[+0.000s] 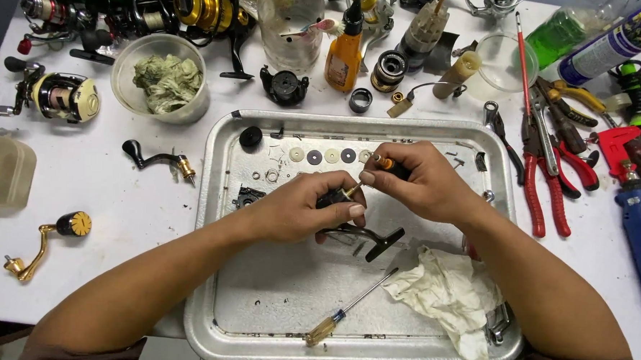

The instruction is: Disassembling and reassembling a fishing reel to clean and maintain its internal components.

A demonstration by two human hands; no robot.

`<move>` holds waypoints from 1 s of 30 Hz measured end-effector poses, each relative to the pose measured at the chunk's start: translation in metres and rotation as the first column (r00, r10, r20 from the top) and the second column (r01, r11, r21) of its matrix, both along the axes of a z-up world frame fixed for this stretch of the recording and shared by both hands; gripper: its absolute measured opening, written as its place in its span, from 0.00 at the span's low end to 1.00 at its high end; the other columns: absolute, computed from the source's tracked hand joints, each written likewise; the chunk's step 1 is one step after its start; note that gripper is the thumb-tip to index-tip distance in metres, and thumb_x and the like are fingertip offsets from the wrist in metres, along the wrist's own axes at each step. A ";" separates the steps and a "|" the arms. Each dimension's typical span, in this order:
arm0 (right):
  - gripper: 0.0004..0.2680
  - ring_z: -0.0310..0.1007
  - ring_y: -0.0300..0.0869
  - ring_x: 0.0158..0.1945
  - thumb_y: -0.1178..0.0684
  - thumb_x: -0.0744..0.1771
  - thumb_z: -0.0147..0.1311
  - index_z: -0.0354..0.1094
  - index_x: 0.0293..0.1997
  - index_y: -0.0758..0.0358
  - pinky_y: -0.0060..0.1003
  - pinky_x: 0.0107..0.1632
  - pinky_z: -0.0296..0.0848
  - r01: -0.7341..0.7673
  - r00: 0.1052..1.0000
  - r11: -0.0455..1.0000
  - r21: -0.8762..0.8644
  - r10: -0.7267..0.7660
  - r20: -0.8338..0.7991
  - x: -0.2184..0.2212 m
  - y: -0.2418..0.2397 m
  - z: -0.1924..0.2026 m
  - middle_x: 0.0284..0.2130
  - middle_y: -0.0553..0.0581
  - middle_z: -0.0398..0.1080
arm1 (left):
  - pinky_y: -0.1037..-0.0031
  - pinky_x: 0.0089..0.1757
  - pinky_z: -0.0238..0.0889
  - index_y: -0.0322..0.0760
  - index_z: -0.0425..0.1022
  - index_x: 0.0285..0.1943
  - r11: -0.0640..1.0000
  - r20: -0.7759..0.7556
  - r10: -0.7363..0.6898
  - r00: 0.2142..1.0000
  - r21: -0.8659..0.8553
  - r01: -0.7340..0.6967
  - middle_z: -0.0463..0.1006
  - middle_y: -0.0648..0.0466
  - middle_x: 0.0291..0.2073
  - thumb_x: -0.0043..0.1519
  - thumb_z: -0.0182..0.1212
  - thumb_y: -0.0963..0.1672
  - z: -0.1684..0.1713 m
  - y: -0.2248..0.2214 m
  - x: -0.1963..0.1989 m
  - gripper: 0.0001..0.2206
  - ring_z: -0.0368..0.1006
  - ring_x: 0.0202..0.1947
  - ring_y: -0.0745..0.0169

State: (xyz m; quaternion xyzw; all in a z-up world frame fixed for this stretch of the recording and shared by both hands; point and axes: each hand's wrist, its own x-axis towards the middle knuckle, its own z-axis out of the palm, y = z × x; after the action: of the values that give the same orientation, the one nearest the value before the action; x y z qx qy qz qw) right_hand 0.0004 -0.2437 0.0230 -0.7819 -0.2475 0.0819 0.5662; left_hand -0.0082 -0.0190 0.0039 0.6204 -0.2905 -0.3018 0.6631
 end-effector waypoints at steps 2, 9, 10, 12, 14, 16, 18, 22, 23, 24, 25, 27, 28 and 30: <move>0.05 0.53 0.34 0.21 0.58 0.68 0.57 0.71 0.32 0.65 0.30 0.25 0.57 0.027 0.999 0.999 0.042 -0.026 -0.031 0.003 -0.007 -0.006 0.13 0.51 0.59 | 0.74 0.21 0.74 0.26 0.74 0.47 1.000 -0.023 0.007 1.000 0.010 -0.006 0.80 0.42 0.28 0.67 0.59 0.44 0.001 0.000 0.001 0.11 0.72 0.22 0.65; 0.07 0.49 0.31 0.18 0.59 0.72 0.51 0.66 0.35 0.70 0.24 0.22 0.55 0.152 0.980 0.950 0.274 -0.109 -0.167 0.029 -0.037 -0.036 0.14 0.48 0.52 | 0.76 0.22 0.74 0.27 0.74 0.47 0.998 -0.074 0.028 0.997 0.057 -0.024 0.81 0.43 0.30 0.67 0.58 0.44 0.003 0.006 0.005 0.10 0.70 0.24 0.69; 0.07 0.49 0.31 0.18 0.59 0.72 0.51 0.66 0.35 0.70 0.24 0.22 0.55 0.153 0.980 0.950 0.273 -0.110 -0.166 0.030 -0.038 -0.037 0.14 0.48 0.52 | 0.76 0.22 0.74 0.27 0.74 0.47 0.998 -0.074 0.027 0.997 0.056 -0.023 0.81 0.43 0.30 0.67 0.58 0.44 0.004 0.006 0.006 0.10 0.70 0.24 0.69; 0.07 0.50 0.31 0.18 0.59 0.72 0.51 0.66 0.35 0.69 0.24 0.21 0.56 0.187 0.974 0.932 0.310 -0.134 -0.184 0.033 -0.041 -0.038 0.14 0.48 0.52 | 0.75 0.21 0.74 0.27 0.74 0.47 0.997 -0.100 0.048 0.994 0.073 -0.041 0.81 0.43 0.30 0.67 0.58 0.44 0.005 0.008 0.007 0.11 0.69 0.23 0.69; 0.07 0.50 0.31 0.18 0.58 0.72 0.51 0.65 0.35 0.68 0.25 0.21 0.56 0.230 0.965 0.913 0.337 -0.170 -0.199 0.032 -0.041 -0.032 0.15 0.48 0.51 | 0.76 0.21 0.74 0.28 0.74 0.46 0.997 -0.093 0.040 0.995 0.074 -0.033 0.81 0.44 0.29 0.67 0.58 0.44 0.004 0.009 0.007 0.10 0.69 0.23 0.70; 0.07 0.50 0.32 0.18 0.57 0.72 0.51 0.64 0.36 0.66 0.25 0.21 0.57 0.273 0.955 0.891 0.362 -0.205 -0.214 0.032 -0.041 -0.031 0.15 0.48 0.50 | 0.76 0.21 0.74 0.28 0.74 0.45 0.997 -0.084 0.031 0.996 0.076 -0.025 0.81 0.44 0.29 0.67 0.58 0.44 0.004 0.009 0.007 0.10 0.69 0.22 0.70; 0.07 0.47 0.31 0.18 0.56 0.73 0.50 0.63 0.36 0.65 0.24 0.21 0.53 0.314 0.942 0.864 0.395 -0.230 -0.244 0.035 -0.042 -0.033 0.16 0.47 0.47 | 0.75 0.21 0.74 0.28 0.74 0.45 0.997 -0.087 0.024 0.996 0.072 -0.018 0.81 0.44 0.29 0.67 0.58 0.44 0.005 0.009 0.008 0.10 0.69 0.21 0.69; 0.07 0.49 0.31 0.18 0.55 0.73 0.50 0.63 0.37 0.64 0.23 0.21 0.53 0.343 0.933 0.852 0.396 -0.258 -0.253 0.034 -0.040 -0.026 0.16 0.47 0.48 | 0.75 0.20 0.73 0.29 0.75 0.44 0.999 -0.069 0.025 0.997 0.037 -0.023 0.81 0.43 0.28 0.67 0.58 0.43 -0.001 0.014 0.020 0.09 0.70 0.18 0.67; 0.07 0.49 0.31 0.18 0.55 0.73 0.49 0.63 0.37 0.64 0.23 0.21 0.53 0.369 0.923 0.844 0.389 -0.284 -0.260 0.035 -0.042 -0.027 0.16 0.47 0.48 | 0.74 0.20 0.73 0.29 0.74 0.44 0.999 -0.075 0.027 0.997 0.019 -0.026 0.80 0.44 0.27 0.67 0.58 0.43 -0.005 0.017 0.026 0.09 0.70 0.19 0.67; 0.07 0.49 0.31 0.18 0.55 0.73 0.49 0.63 0.38 0.64 0.22 0.21 0.54 0.396 0.912 0.835 0.382 -0.311 -0.266 0.035 -0.044 -0.028 0.16 0.47 0.49 | 0.73 0.20 0.72 0.29 0.74 0.44 1.000 -0.081 0.029 0.996 0.001 -0.029 0.79 0.44 0.27 0.67 0.58 0.43 -0.009 0.020 0.031 0.09 0.69 0.20 0.67; 0.07 0.49 0.31 0.18 0.55 0.73 0.49 0.63 0.38 0.64 0.22 0.21 0.54 0.396 0.913 0.835 0.382 -0.311 -0.266 0.033 -0.043 -0.023 0.16 0.47 0.49 | 0.73 0.20 0.72 0.29 0.74 0.44 1.000 -0.081 0.029 0.996 0.001 -0.029 0.79 0.44 0.27 0.67 0.58 0.43 -0.001 0.025 0.032 0.09 0.69 0.20 0.67; 0.08 0.50 0.30 0.17 0.54 0.73 0.52 0.66 0.37 0.66 0.22 0.20 0.52 0.492 0.869 0.823 0.285 -0.442 -0.222 0.029 -0.041 -0.013 0.15 0.48 0.53 | 0.78 0.17 0.65 0.29 0.74 0.45 0.968 -0.118 0.199 0.973 -0.134 -0.214 0.81 0.40 0.30 0.63 0.59 0.44 0.013 0.035 0.033 0.10 0.72 0.16 0.66; 0.08 0.50 0.30 0.17 0.54 0.73 0.52 0.66 0.37 0.66 0.22 0.20 0.52 0.493 0.868 0.822 0.285 -0.444 -0.222 0.027 -0.043 -0.008 0.15 0.48 0.53 | 0.78 0.17 0.65 0.29 0.74 0.45 0.968 -0.118 0.198 0.973 -0.135 -0.213 0.81 0.40 0.30 0.63 0.59 0.44 0.007 0.039 0.039 0.10 0.72 0.16 0.66; 0.07 0.51 0.31 0.17 0.57 0.73 0.54 0.67 0.38 0.67 0.23 0.19 0.54 0.504 0.862 0.840 0.202 -0.475 -0.176 0.023 -0.047 0.003 0.15 0.52 0.54 | 0.80 0.18 0.64 0.33 0.69 0.52 0.882 -0.264 0.312 0.913 -0.277 -0.381 0.81 0.37 0.39 0.64 0.57 0.46 -0.003 0.049 0.051 0.13 0.76 0.21 0.61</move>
State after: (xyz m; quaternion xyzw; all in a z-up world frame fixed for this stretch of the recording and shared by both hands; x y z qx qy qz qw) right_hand 0.0230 -0.2903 0.0257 -0.7384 -0.0132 -0.0500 0.6724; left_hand 0.0427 0.0303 0.0005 0.5099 -0.1474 -0.1902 0.8259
